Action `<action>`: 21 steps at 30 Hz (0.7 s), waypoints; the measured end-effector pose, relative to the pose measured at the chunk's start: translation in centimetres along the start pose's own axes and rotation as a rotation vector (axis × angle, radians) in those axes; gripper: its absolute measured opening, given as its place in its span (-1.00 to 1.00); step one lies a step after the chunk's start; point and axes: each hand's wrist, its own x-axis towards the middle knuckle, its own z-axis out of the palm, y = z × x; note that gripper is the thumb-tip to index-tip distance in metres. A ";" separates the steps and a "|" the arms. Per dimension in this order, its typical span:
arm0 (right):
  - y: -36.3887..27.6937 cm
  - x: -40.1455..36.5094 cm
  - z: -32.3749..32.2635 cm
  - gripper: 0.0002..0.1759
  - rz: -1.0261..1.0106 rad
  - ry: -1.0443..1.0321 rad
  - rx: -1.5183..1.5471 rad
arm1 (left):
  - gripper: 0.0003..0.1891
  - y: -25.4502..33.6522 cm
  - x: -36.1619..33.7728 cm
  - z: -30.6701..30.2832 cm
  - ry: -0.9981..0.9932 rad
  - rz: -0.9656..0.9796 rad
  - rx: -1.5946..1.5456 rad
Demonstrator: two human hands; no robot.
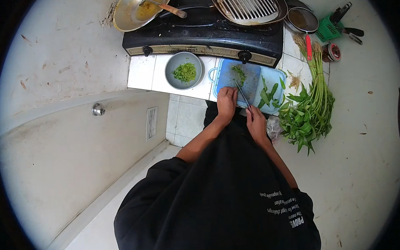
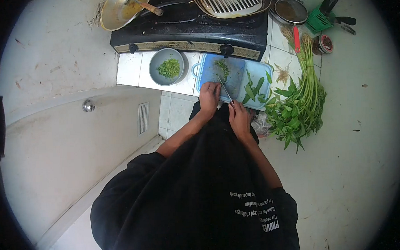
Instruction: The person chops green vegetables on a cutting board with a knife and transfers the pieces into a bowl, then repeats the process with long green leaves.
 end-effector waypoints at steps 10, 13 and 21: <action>-1.3 1.6 0.7 -0.77 0.072 -0.036 -0.141 | -0.87 -0.2 0.0 -0.2 -0.067 -0.017 0.048; -0.9 2.0 1.0 -0.77 0.012 0.019 -0.095 | -0.88 -0.2 -0.1 -0.5 -0.061 -0.010 0.049; -0.3 0.3 0.2 -0.74 0.002 0.001 0.047 | -0.90 -0.6 -0.4 -0.1 -0.055 -0.007 0.047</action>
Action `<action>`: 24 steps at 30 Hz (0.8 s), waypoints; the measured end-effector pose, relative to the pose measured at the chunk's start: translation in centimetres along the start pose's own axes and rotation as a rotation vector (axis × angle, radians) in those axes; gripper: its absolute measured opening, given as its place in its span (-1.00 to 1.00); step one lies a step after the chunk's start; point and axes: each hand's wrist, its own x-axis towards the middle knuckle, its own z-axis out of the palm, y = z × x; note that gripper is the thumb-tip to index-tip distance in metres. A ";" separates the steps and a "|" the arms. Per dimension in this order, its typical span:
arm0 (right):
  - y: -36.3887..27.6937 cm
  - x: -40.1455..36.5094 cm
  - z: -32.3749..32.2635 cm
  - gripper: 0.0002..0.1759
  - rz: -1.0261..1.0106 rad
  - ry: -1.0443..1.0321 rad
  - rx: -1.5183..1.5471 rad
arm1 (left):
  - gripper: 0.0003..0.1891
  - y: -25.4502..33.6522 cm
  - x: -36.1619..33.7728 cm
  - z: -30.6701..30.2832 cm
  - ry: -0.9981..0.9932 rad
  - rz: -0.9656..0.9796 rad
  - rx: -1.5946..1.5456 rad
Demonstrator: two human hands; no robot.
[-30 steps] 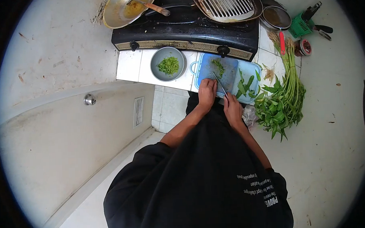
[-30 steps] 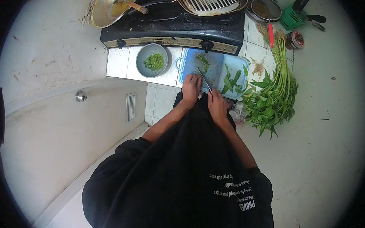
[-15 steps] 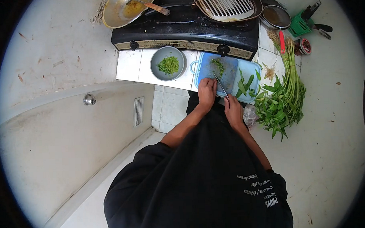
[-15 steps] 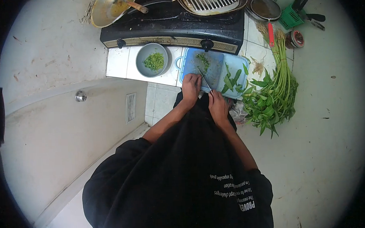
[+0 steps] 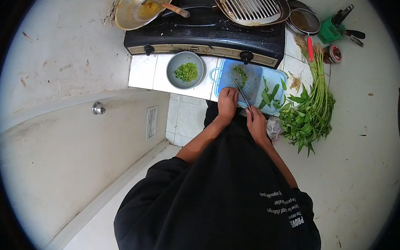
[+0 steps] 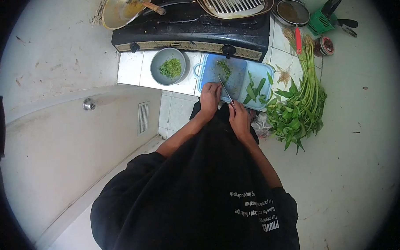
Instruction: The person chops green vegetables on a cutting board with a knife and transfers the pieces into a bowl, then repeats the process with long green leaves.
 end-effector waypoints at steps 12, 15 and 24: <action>-0.7 1.8 1.0 -0.75 0.013 0.012 -0.060 | -0.92 0.1 0.1 -0.5 0.006 0.088 0.011; -0.3 0.8 0.3 -0.76 -0.032 0.015 -0.010 | -0.92 0.1 0.0 -0.4 0.017 0.062 0.013; -0.1 0.2 0.0 -0.73 0.033 -0.051 -0.076 | -0.91 -0.1 0.0 -0.2 -0.004 0.004 0.024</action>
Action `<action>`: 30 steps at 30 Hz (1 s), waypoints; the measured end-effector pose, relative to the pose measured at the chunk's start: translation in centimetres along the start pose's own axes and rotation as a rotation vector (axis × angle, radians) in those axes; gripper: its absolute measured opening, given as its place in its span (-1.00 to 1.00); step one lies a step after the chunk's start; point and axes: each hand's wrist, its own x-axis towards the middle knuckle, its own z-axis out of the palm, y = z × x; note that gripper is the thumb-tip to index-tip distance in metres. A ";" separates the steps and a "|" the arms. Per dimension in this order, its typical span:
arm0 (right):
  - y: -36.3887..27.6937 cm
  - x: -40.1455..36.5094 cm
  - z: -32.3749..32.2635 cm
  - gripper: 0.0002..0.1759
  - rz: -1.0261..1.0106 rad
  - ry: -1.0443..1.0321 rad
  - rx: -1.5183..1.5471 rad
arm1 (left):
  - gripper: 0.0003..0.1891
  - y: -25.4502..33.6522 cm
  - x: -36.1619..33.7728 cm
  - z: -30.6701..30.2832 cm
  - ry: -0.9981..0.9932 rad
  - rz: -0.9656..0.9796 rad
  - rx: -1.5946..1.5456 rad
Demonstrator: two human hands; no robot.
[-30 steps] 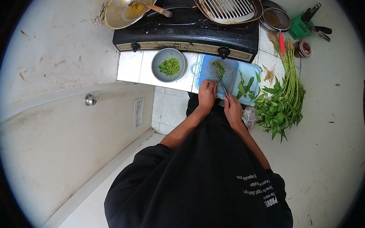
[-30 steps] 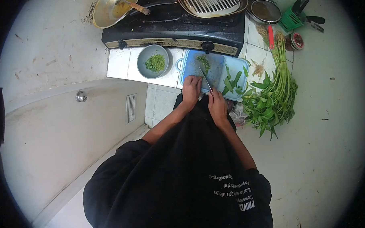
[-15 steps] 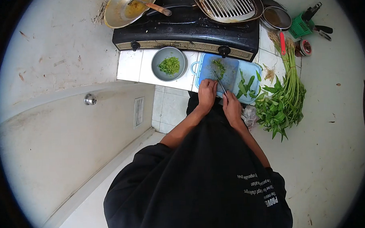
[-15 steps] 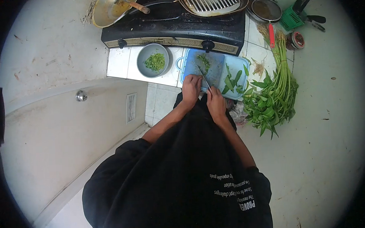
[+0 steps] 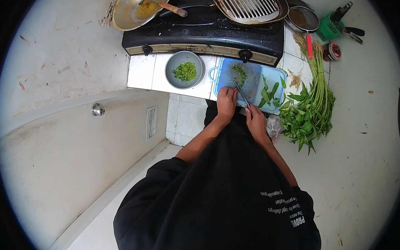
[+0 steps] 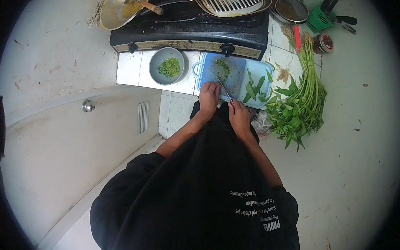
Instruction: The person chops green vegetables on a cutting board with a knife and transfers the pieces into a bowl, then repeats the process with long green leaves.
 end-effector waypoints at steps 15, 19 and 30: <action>0.1 -0.6 -0.4 -0.75 0.022 -0.021 0.108 | -0.88 -0.2 -0.4 -0.1 0.020 -0.004 -0.017; 0.2 -0.3 0.1 -0.75 -0.046 0.019 0.008 | -0.89 -0.2 -0.3 -0.1 0.009 -0.015 -0.027; -0.3 0.0 -0.4 -0.77 -0.022 0.033 0.047 | -0.94 0.2 -0.2 -0.4 0.024 -0.022 -0.037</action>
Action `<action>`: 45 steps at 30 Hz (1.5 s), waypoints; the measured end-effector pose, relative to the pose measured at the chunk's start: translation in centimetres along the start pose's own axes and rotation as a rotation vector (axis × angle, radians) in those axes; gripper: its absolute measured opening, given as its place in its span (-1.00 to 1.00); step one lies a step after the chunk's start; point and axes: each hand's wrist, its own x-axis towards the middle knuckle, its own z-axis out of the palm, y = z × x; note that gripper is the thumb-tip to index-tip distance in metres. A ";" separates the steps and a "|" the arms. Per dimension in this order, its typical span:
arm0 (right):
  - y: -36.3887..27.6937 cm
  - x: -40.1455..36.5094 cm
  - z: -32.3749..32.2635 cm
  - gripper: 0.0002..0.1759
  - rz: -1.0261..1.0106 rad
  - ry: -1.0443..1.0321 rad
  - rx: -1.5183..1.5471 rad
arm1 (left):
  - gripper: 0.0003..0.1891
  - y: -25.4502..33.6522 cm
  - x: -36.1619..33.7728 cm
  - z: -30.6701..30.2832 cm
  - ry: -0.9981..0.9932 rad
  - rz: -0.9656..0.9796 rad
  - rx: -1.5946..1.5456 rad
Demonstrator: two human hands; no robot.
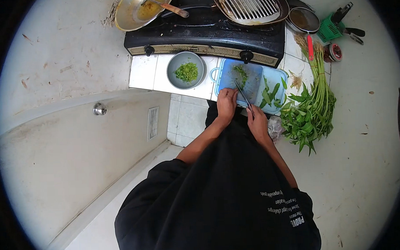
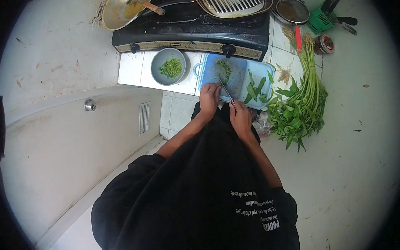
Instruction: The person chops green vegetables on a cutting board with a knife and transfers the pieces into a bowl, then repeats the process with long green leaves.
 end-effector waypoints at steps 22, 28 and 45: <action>0.0 0.2 -0.2 -0.75 -0.004 -0.002 0.067 | -0.89 -0.2 0.0 -0.2 -0.044 0.037 0.065; 0.2 0.2 -0.2 -0.74 -0.033 -0.030 0.020 | -0.91 -0.3 0.1 -0.1 -0.013 0.063 0.093; 0.1 0.1 -0.3 -0.71 0.014 -0.031 0.030 | -0.89 -0.3 1.1 0.4 0.027 0.080 0.047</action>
